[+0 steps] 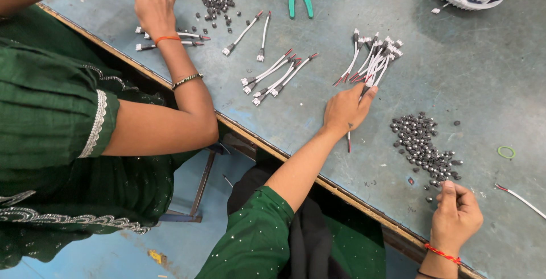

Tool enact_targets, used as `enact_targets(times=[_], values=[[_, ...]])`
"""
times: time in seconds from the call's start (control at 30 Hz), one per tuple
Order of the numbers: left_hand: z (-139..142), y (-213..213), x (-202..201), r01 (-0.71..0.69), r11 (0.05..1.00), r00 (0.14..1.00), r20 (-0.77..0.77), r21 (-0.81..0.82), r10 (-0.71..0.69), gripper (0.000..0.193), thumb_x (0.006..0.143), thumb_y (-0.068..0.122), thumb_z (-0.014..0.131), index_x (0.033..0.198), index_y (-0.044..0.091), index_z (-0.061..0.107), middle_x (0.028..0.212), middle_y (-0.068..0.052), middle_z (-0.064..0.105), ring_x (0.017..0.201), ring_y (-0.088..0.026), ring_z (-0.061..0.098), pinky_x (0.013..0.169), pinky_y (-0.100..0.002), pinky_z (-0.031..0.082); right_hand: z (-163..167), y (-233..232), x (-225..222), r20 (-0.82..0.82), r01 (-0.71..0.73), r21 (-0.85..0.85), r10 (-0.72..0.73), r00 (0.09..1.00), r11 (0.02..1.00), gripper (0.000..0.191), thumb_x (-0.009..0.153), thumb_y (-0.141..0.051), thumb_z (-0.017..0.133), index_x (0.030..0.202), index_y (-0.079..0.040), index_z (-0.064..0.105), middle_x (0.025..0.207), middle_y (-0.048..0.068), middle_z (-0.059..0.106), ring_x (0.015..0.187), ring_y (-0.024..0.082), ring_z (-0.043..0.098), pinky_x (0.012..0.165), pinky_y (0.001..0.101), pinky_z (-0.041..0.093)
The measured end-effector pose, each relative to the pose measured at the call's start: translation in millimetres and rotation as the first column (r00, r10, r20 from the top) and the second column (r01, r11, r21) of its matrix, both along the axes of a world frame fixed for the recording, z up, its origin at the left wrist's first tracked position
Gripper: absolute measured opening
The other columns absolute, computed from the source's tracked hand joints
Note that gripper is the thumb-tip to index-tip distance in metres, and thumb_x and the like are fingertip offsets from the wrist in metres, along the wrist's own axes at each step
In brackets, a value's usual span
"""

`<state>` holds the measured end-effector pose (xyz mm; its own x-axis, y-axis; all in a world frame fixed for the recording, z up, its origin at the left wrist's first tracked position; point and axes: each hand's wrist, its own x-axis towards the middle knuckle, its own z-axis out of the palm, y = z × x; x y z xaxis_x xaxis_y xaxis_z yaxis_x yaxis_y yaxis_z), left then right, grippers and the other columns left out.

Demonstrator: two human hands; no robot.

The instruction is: The person assembles small wire harnesses by inserting black cylindrical components into the ends of white wires. They handle the wires and components by hand, placing finished units into a pile on the table.

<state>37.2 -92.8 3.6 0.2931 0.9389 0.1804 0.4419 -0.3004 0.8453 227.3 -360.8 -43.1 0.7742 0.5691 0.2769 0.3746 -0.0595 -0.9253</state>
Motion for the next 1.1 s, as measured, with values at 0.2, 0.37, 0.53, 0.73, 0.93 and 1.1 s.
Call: enact_targets(times=[0.2, 0.37, 0.53, 0.73, 0.93, 1.1], values=[[-1.5, 1.6, 1.6, 0.000, 1.000, 1.000, -0.020, 0.031, 0.001, 0.047, 0.100, 0.055, 0.044, 0.107, 0.014, 0.066, 0.089, -0.018, 0.074, 0.087, -0.044, 0.069, 0.075, -0.057, 0.051, -0.6, 1.8, 0.4, 0.024, 0.011, -0.033, -0.010, 1.000, 0.999, 0.019, 0.114, -0.014, 0.070, 0.104, 0.002, 0.070, 0.080, 0.000, 0.063, 0.068, 0.003, 0.051, 0.065, 0.0208, 0.037], [-9.6, 4.7, 8.0, -0.008, 0.998, 1.000, 0.000, 0.065, 0.008, 0.047, 0.100, 0.055, 0.043, 0.105, 0.015, 0.066, 0.088, -0.017, 0.075, 0.085, -0.044, 0.069, 0.073, -0.058, 0.051, 0.0, -0.2, 6.9, 0.090, -0.033, -0.020, 0.035, 0.995, 0.999, 0.021, 0.115, -0.014, 0.072, 0.101, 0.002, 0.069, 0.081, 0.000, 0.063, 0.075, 0.005, 0.055, 0.068, 0.0202, 0.042], [-16.0, 8.5, 12.1, -0.023, 0.998, 1.000, 0.003, 0.061, 0.022, 0.046, 0.100, 0.056, 0.044, 0.103, 0.015, 0.065, 0.082, -0.015, 0.075, 0.082, -0.043, 0.071, 0.072, -0.058, 0.052, -3.5, 0.5, 9.8, 0.010, -0.077, 0.030, 0.077, 0.997, 0.997, 0.014, 0.115, -0.013, 0.071, 0.107, -0.002, 0.068, 0.084, 0.000, 0.062, 0.071, 0.005, 0.052, 0.065, 0.0208, 0.039], [-24.4, 1.8, 19.3, -0.095, 0.993, 0.992, 0.091, 0.068, 0.089, 0.043, 0.099, 0.055, 0.046, 0.104, 0.016, 0.065, 0.082, -0.012, 0.076, 0.080, -0.041, 0.072, 0.071, -0.055, 0.054, -6.0, 1.0, 17.0, 0.049, -0.123, 0.029, 0.121, 0.991, 0.992, 0.013, 0.115, -0.005, 0.069, 0.103, 0.001, 0.067, 0.084, 0.002, 0.065, 0.067, 0.005, 0.053, 0.061, 0.0203, 0.039], [-25.2, 5.6, 17.3, -0.080, 0.994, 0.991, 0.113, 0.078, 0.071, 0.042, 0.098, 0.055, 0.048, 0.104, 0.018, 0.066, 0.081, -0.011, 0.077, 0.080, -0.040, 0.072, 0.071, -0.054, 0.054, -7.1, -1.1, 17.4, 0.076, -0.135, 0.004, 0.135, 0.988, 0.991, 0.013, 0.115, -0.005, 0.070, 0.104, 0.001, 0.067, 0.080, 0.002, 0.063, 0.065, 0.005, 0.052, 0.061, 0.0205, 0.039], [-20.0, 5.7, 12.7, -0.041, 0.998, 0.996, 0.085, 0.046, 0.037, 0.044, 0.098, 0.056, 0.046, 0.104, 0.016, 0.065, 0.081, -0.012, 0.076, 0.081, -0.041, 0.072, 0.072, -0.055, 0.053, -6.6, -3.9, 13.4, 0.093, -0.106, -0.003, 0.106, 0.990, 0.994, 0.013, 0.115, -0.006, 0.069, 0.105, 0.001, 0.067, 0.081, 0.002, 0.063, 0.067, 0.005, 0.053, 0.062, 0.0204, 0.040]])
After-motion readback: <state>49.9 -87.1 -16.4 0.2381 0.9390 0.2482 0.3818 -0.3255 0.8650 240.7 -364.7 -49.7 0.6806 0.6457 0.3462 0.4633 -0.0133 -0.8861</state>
